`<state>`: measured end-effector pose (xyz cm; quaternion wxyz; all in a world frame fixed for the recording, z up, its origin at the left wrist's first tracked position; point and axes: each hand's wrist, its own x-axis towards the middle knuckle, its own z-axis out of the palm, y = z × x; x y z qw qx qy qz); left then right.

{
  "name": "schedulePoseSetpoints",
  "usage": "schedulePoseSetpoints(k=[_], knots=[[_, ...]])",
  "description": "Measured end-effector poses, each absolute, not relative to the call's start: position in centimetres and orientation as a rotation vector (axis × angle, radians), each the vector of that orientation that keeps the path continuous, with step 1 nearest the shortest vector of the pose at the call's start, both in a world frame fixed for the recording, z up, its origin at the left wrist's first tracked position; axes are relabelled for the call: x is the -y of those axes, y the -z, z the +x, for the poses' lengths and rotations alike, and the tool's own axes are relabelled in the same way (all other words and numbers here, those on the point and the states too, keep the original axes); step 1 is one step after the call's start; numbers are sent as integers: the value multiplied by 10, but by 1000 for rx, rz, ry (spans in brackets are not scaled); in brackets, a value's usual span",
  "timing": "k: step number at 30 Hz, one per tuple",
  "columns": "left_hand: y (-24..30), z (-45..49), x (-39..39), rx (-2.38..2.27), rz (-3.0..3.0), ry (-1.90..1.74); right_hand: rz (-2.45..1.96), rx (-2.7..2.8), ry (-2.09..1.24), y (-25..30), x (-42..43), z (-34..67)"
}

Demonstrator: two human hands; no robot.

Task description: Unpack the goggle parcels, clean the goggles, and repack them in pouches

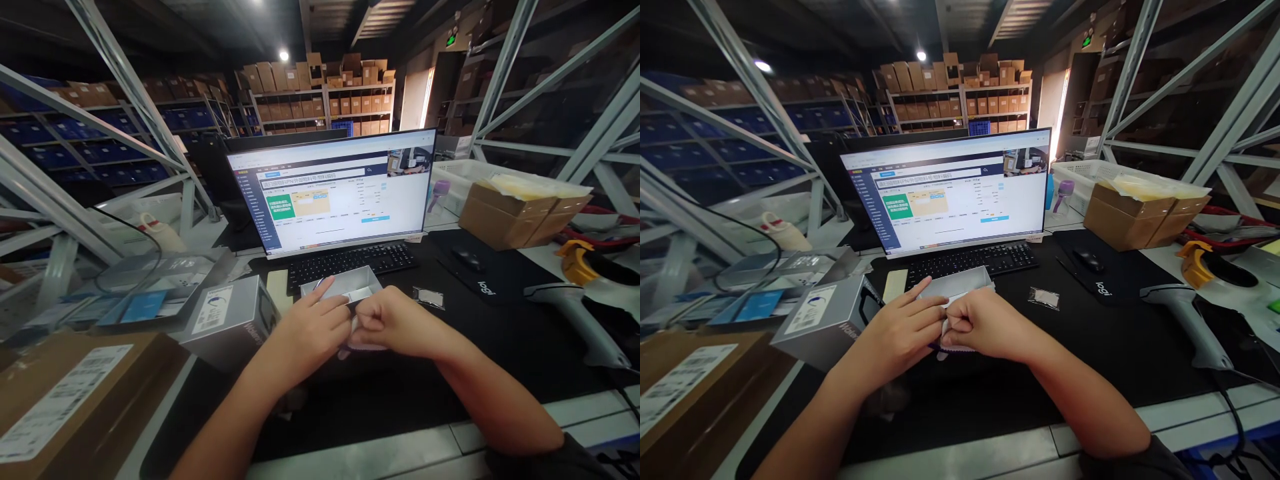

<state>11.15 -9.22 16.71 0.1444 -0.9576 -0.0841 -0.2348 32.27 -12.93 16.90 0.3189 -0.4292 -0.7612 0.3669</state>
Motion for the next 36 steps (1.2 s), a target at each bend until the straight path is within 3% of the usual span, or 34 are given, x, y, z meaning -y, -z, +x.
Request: schedulePoseSetpoints(k=[4, 11, 23, 36], knots=[[-173, 103, 94, 273, -2805, 714, -879, 2049, -1376, -179, 118, 354], [-173, 106, 97, 250, -2871, 866, -823, 1953, -1539, -185, 115, 375], [-175, 92, 90, 381, -2843, 1130, -851, 1156, -1016, -191, 107, 408], [-180, 81, 89, 361, -2869, 1068, -885, 1301, -951, -196, 133, 392]])
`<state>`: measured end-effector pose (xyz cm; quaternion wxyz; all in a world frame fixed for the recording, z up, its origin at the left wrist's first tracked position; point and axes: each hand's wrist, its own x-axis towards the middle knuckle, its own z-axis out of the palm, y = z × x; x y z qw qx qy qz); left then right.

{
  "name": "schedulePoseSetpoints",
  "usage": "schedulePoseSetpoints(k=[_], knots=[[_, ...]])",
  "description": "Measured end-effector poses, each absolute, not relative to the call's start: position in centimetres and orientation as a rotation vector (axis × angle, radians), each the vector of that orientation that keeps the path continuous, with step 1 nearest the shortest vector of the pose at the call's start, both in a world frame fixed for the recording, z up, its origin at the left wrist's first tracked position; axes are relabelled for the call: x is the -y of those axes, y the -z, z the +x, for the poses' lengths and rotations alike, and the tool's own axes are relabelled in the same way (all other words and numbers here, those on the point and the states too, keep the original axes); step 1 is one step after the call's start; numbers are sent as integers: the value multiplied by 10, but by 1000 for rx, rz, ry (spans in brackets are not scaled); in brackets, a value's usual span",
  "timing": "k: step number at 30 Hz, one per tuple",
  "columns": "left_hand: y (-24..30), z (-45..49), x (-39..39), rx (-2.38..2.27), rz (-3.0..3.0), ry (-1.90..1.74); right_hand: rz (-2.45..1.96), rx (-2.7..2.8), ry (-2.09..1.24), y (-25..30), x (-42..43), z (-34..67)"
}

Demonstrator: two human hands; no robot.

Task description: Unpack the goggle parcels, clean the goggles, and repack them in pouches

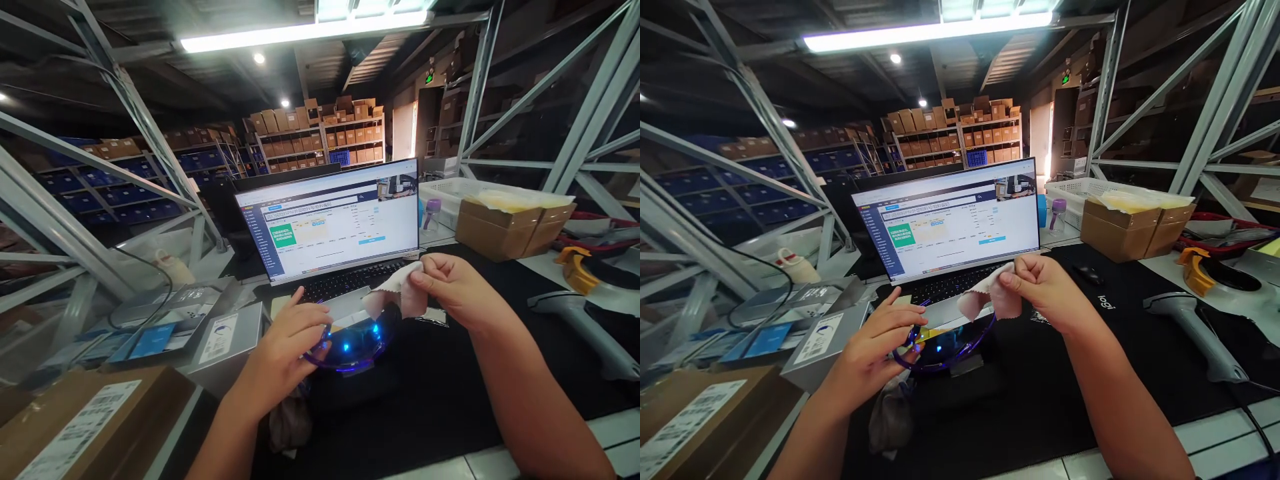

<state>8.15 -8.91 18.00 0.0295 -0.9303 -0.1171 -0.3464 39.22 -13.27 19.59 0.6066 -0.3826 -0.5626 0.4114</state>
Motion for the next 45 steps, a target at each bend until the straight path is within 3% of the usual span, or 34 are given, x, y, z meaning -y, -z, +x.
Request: schedulePoseSetpoints(k=[13, 18, 24, 27, 33, 35, 40, 45], knots=[[-178, 97, 107, 432, -2852, 638, -1024, 1939, -1252, -185, 141, 357], [-169, 112, 111, 343, -2790, 466, -1109, 1916, -1307, -175, 135, 343], [-166, 115, 105, 369, -2689, 561, -1085, 1739, -1292, -178, 131, 345], [-172, 108, 103, 436, -2727, 583, -1167, 1693, -1116, -183, 128, 364], [-176, 102, 102, 455, -2738, 596, -1474, 1629, -412, -184, 134, 360], [-175, 103, 101, 471, -2717, 596, -1449, 1733, -348, -184, 145, 344], [-172, 104, 99, 581, -2599, 622, -1207, 2137, -581, -191, 162, 330], [-171, 109, 101, 525, -2603, 638, -1029, 2177, -906, -195, 143, 349]])
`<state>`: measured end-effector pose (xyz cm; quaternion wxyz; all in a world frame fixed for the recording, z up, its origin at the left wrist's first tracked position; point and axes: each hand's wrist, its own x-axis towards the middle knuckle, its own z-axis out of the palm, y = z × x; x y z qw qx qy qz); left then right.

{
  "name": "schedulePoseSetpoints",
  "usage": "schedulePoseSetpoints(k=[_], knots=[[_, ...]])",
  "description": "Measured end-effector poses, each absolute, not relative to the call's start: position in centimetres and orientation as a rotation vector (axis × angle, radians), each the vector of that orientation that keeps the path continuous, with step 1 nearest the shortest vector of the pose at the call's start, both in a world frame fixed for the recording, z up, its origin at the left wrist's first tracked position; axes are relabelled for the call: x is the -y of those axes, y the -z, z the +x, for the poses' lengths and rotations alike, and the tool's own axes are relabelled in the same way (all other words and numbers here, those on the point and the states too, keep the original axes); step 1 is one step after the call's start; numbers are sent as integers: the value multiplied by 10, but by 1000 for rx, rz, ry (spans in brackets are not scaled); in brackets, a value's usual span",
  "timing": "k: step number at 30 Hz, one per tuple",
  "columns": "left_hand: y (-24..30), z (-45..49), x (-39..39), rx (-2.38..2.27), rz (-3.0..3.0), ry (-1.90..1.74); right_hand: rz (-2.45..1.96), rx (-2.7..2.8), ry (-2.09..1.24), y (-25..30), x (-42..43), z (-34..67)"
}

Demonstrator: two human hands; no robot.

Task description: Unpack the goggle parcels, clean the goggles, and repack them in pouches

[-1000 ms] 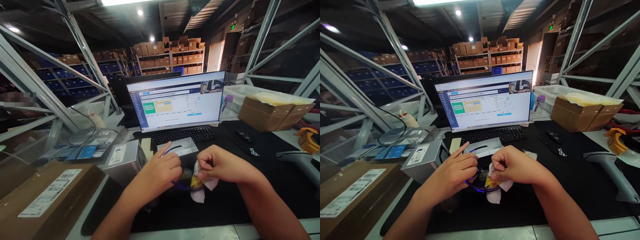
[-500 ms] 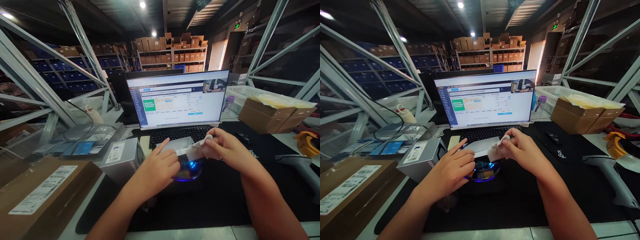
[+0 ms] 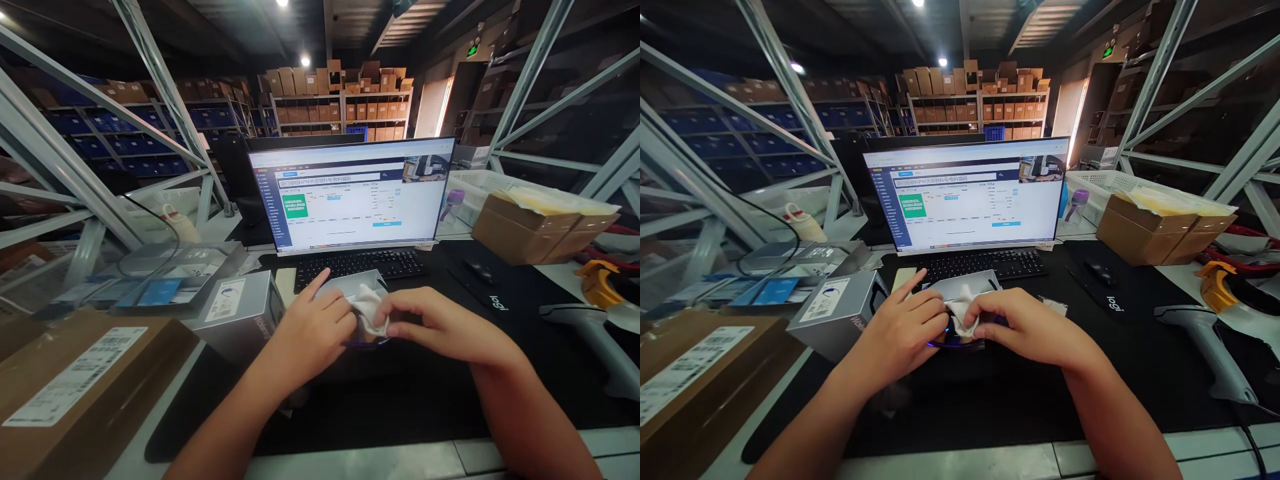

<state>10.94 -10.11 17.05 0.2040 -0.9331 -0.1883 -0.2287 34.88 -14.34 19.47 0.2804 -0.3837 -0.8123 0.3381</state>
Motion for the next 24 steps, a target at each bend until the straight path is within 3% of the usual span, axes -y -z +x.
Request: schedulePoseSetpoints(k=[7, 18, 24], knots=[[-162, 119, 107, 322, -2578, 652, -1112, 1934, -1181, -175, 131, 334], [-167, 114, 93, 362, -2603, 628, -954, 1894, -1241, -170, 117, 335], [-171, 109, 99, 337, -2704, 688, -803, 2152, -1429, -178, 110, 370]])
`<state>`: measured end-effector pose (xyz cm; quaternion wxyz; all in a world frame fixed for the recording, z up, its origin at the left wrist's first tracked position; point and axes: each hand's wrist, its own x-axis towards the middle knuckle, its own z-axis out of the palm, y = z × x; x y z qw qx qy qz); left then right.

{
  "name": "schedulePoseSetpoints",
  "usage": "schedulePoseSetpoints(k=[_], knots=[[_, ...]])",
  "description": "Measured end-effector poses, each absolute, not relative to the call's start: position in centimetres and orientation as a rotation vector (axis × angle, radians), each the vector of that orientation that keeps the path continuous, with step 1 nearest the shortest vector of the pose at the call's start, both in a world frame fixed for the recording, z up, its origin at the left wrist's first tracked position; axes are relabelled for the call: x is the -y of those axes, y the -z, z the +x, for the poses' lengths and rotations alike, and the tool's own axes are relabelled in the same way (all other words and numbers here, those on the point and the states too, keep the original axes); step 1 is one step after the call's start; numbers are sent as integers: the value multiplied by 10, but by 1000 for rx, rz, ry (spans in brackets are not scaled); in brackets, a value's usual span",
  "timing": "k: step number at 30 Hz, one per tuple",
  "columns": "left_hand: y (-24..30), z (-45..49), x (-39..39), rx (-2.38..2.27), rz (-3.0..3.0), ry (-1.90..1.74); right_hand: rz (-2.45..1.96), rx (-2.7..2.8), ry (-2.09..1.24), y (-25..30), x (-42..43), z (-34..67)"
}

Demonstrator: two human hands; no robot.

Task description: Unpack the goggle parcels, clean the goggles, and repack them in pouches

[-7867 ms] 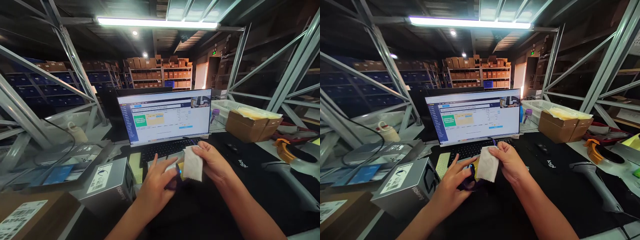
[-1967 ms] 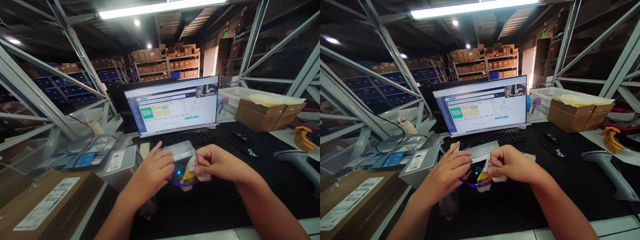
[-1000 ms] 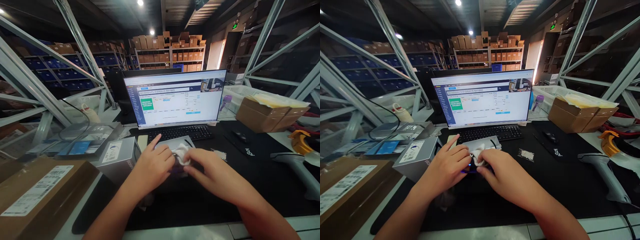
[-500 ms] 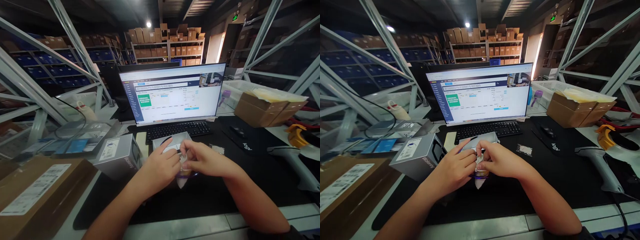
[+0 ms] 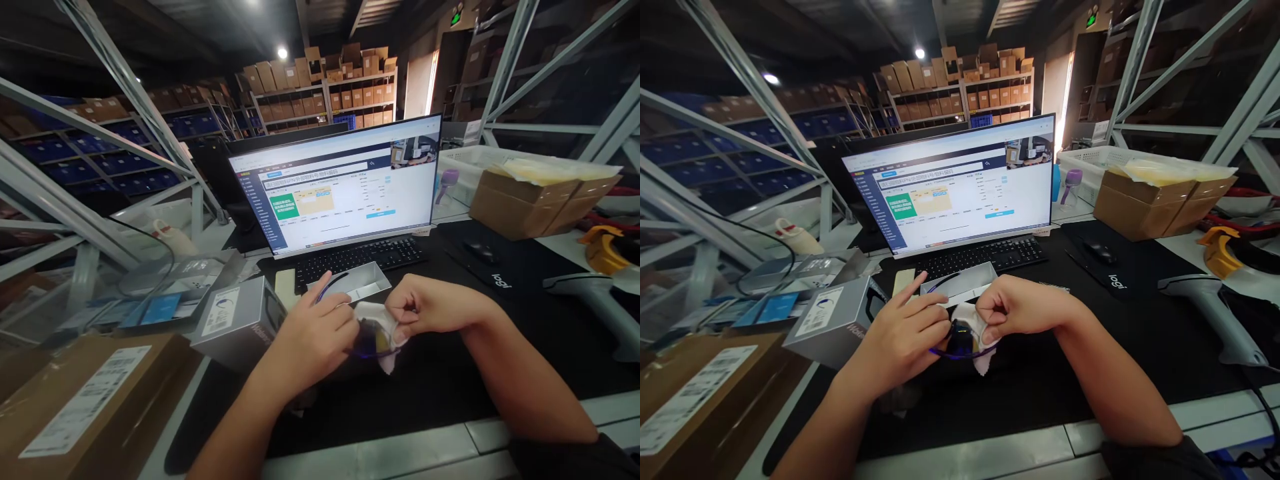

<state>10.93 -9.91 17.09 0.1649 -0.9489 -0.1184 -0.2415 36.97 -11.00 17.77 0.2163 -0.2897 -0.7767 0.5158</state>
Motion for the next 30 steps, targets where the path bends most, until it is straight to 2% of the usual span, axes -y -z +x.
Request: schedulePoseSetpoints(k=[4, 10, 18, 22, 26, 28, 30], knots=[[-160, 119, 97, 288, -2732, 662, -825, 2162, -1463, -176, 112, 362], [-159, 121, 92, 301, -2620, 634, -1096, 1969, -1023, -169, 123, 326], [-176, 106, 105, 335, -2675, 777, -776, 2057, -1467, -184, 115, 377], [-168, 113, 106, 292, -2769, 732, -881, 2086, -1400, -183, 122, 359], [-162, 121, 107, 241, -2728, 718, -1106, 2091, -1027, -179, 135, 332], [-163, 120, 108, 240, -2695, 740, -1039, 2081, -1106, -180, 135, 333], [-166, 117, 110, 260, -2691, 772, -895, 2049, -1322, -183, 132, 346]])
